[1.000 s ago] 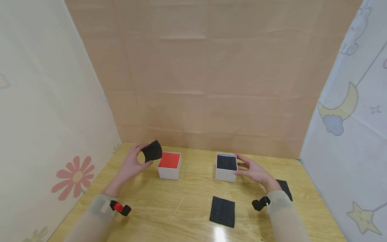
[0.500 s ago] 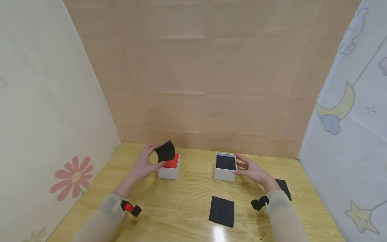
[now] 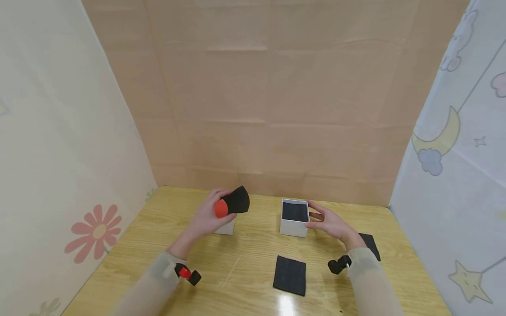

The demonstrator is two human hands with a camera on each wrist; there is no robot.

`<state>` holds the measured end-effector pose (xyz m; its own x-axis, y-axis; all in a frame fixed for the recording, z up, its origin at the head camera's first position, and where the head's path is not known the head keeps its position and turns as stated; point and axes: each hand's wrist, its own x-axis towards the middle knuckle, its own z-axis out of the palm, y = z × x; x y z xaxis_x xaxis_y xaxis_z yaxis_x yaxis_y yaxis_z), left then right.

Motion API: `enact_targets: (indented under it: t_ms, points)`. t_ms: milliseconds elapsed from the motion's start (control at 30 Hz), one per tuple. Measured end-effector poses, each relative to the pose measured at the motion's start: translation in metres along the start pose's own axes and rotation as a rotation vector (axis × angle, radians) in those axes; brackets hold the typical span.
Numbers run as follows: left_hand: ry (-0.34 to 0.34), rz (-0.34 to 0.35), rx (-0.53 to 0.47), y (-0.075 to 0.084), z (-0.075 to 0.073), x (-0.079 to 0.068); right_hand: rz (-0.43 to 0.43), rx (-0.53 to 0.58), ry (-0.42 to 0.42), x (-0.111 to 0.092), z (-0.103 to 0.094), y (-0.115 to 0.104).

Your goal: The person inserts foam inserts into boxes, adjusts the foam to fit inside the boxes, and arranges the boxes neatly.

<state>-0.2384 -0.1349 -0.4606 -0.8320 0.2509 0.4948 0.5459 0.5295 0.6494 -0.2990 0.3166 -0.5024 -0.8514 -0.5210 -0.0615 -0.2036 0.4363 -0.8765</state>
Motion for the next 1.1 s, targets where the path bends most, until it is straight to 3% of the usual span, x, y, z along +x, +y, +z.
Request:
enact_targets:
  t_ms: [367, 533, 700, 1100]
  points:
    - [-0.137, 0.062, -0.021, 0.026, 0.045, 0.018, 0.008, 0.019, -0.002, 0.002, 0.001, -0.001]
    - [-0.212, 0.092, 0.022, 0.036, 0.066, 0.027, 0.008, 0.007, 0.009, 0.001, 0.000, 0.001]
    - [-0.245, 0.117, 0.107, 0.042, 0.083, 0.036, -0.005, -0.003, 0.020, 0.001, 0.000, 0.004]
    - [-0.341, 0.049, 0.170, 0.048, 0.108, 0.054, -0.006, 0.024, 0.017, 0.002, 0.001, 0.004]
